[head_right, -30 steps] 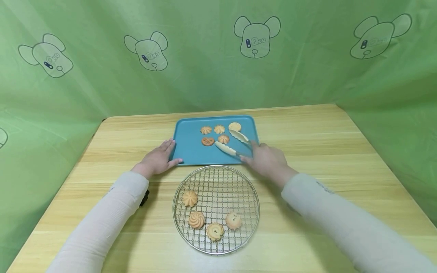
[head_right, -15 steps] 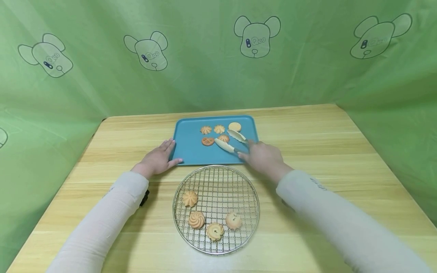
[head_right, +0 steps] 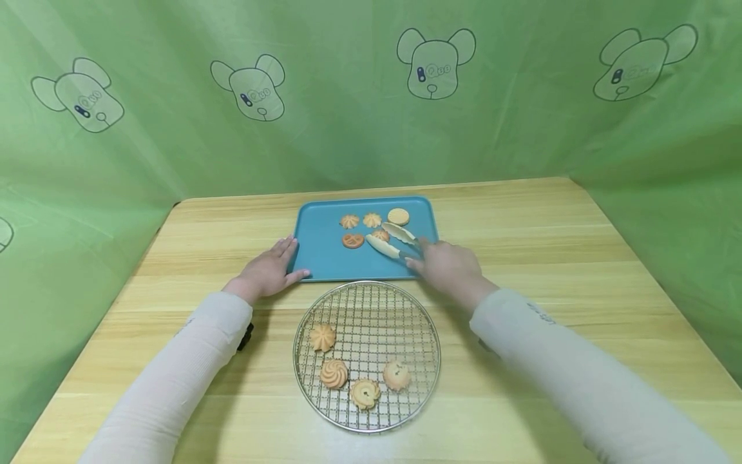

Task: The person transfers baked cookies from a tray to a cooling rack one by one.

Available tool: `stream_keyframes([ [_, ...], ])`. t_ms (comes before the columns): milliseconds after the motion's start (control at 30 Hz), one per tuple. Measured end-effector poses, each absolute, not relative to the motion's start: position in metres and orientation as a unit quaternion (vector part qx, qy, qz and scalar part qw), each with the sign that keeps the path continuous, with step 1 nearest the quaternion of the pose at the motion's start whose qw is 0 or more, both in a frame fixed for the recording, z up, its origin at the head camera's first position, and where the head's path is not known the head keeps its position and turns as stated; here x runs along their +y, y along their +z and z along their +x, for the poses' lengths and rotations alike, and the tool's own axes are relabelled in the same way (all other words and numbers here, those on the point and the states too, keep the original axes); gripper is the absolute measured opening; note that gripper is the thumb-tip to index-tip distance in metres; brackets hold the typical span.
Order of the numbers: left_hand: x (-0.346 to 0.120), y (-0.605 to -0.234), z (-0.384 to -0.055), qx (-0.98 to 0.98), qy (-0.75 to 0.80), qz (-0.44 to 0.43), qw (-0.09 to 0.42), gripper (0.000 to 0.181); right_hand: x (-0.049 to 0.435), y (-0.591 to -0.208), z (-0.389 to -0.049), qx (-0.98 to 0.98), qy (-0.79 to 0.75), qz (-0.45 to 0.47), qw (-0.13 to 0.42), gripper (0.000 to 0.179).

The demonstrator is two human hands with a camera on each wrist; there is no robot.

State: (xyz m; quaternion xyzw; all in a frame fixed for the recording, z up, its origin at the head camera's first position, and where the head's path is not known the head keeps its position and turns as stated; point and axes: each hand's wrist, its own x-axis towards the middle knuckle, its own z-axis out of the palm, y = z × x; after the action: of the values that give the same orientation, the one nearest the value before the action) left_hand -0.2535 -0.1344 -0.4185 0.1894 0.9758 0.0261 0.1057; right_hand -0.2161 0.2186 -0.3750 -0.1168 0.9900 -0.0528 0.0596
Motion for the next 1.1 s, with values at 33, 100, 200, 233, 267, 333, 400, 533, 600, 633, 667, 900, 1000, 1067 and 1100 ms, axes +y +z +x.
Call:
stream_keyframes([
  [33,-0.134,-0.418,-0.253,0.976,0.026,0.189,0.107,0.089,0.219,-0.375,-0.215,0.990,-0.054,-0.118,0.059,0.074],
  [100,-0.134,-0.418,-0.253,0.976,0.025,0.190,0.109,0.089,0.221,-0.376,-0.214,0.989,-0.053,-0.124,0.054,0.074],
  [200,-0.134,-0.420,-0.254,0.975,0.023,0.189,0.111,0.088,0.223,-0.379,-0.212,0.989,-0.051,-0.129,0.046,0.072],
  [233,-0.134,-0.420,-0.254,0.975,0.023,0.189,0.111,0.088,0.224,-0.380,-0.211,0.989,-0.048,-0.131,0.043,0.072],
  [267,-0.134,-0.420,-0.254,0.975,0.023,0.190,0.110,0.088,0.225,-0.380,-0.211,0.989,-0.046,-0.133,0.039,0.072],
  [333,-0.134,-0.421,-0.254,0.975,0.024,0.189,0.110,0.089,0.226,-0.380,-0.209,0.989,-0.041,-0.136,0.033,0.071],
  [400,-0.133,-0.420,-0.254,0.976,0.024,0.188,0.111,0.089,0.228,-0.380,-0.208,0.989,-0.037,-0.142,0.025,0.071],
  [533,-0.133,-0.418,-0.253,0.975,0.023,0.189,0.110,0.088,0.231,-0.379,-0.206,0.987,-0.030,-0.155,0.007,0.069],
  [600,-0.133,-0.417,-0.252,0.975,0.024,0.192,0.108,0.088,0.233,-0.380,-0.204,0.986,-0.030,-0.163,-0.004,0.069],
  [633,-0.132,-0.416,-0.251,0.975,0.025,0.193,0.107,0.087,0.234,-0.380,-0.203,0.985,-0.030,-0.167,-0.009,0.068],
  [667,-0.132,-0.416,-0.251,0.975,0.026,0.194,0.106,0.087,0.235,-0.380,-0.202,0.985,-0.031,-0.171,-0.014,0.068],
  [900,-0.132,-0.416,-0.251,0.975,0.022,0.192,0.112,0.088,0.242,-0.381,-0.194,0.979,-0.038,-0.194,-0.051,0.065],
  [1000,-0.133,-0.418,-0.252,0.974,0.025,0.194,0.111,0.088,0.245,-0.382,-0.192,0.974,-0.043,-0.208,-0.075,0.064],
  [1067,-0.133,-0.419,-0.253,0.974,0.025,0.195,0.110,0.089,0.246,-0.383,-0.191,0.970,-0.048,-0.221,-0.091,0.063],
  [1100,-0.134,-0.420,-0.253,0.974,0.026,0.195,0.109,0.089,0.247,-0.383,-0.190,0.967,-0.049,-0.228,-0.100,0.063],
])
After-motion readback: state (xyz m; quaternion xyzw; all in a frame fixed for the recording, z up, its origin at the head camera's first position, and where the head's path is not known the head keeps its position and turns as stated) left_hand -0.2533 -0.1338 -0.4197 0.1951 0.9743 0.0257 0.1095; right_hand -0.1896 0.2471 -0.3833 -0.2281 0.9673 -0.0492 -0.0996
